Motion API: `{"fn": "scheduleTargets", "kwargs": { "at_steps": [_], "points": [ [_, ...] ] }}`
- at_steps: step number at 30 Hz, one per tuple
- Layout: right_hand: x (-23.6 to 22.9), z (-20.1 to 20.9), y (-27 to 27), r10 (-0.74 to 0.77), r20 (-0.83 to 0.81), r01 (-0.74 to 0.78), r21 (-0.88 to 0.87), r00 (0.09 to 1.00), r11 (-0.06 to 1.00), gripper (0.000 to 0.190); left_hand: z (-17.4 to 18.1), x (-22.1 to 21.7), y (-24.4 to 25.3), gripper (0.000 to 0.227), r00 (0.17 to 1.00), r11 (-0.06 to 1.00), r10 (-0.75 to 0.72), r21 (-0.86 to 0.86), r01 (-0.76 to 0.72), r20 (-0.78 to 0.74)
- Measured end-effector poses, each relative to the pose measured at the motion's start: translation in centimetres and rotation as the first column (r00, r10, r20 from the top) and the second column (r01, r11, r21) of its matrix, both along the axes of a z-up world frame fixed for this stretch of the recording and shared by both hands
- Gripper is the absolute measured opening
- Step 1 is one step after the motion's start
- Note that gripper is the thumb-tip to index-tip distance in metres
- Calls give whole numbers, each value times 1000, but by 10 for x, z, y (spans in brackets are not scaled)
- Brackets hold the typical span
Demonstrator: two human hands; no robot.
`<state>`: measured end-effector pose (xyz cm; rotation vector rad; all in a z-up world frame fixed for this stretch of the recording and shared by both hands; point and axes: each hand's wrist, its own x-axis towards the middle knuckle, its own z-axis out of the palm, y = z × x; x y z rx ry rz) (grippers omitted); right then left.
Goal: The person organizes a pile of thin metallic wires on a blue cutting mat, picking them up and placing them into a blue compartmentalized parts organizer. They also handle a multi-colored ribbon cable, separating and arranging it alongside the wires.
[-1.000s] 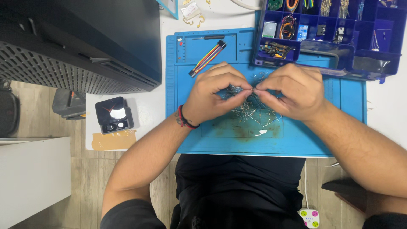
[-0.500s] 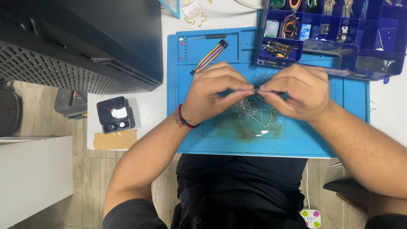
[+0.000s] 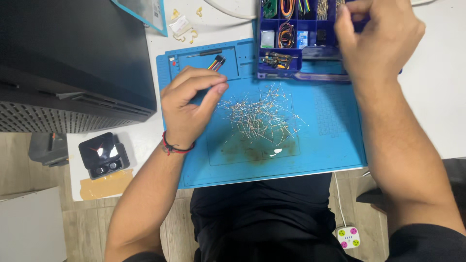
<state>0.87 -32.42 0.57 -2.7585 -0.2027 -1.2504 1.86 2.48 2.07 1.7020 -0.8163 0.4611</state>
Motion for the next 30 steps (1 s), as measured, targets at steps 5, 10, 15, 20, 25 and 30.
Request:
{"fn": "scheduleTargets", "kwargs": {
  "at_steps": [5, 10, 15, 20, 25, 30],
  "points": [
    [20, -19, -31, -347, -32, 337, -167, 937, 927, 23, 3, -1, -3, 7, 998, 998, -49, 42, 48, 42],
    [21, -35, -43, -314, -92, 292, -193, 945, 937, 44, 2, -1, 1, 17, 997, 982, -58, 181, 49, 47],
    [-5, -35, -17, 89, -175, -12, 396, 981, 918, 34, -4, 6, 6, 48, 994, 952, -92, 299, 69, 62],
    [-22, -10, 21, 400, -172, -238, 575, 900, 783, 22, -7, 8, 10, 50, 997, 851, -70, 523, 48, 21],
    [-30, -6, 30, 507, -96, -459, 307, 857, 833, 25, -25, 8, 13, 52, 996, 716, -83, 697, 34, 37],
    [-32, 8, 54, 454, -346, -471, 38, 821, 881, 23, -26, 4, 8, 50, 994, 697, -105, 716, 43, 43]
  ]
}}
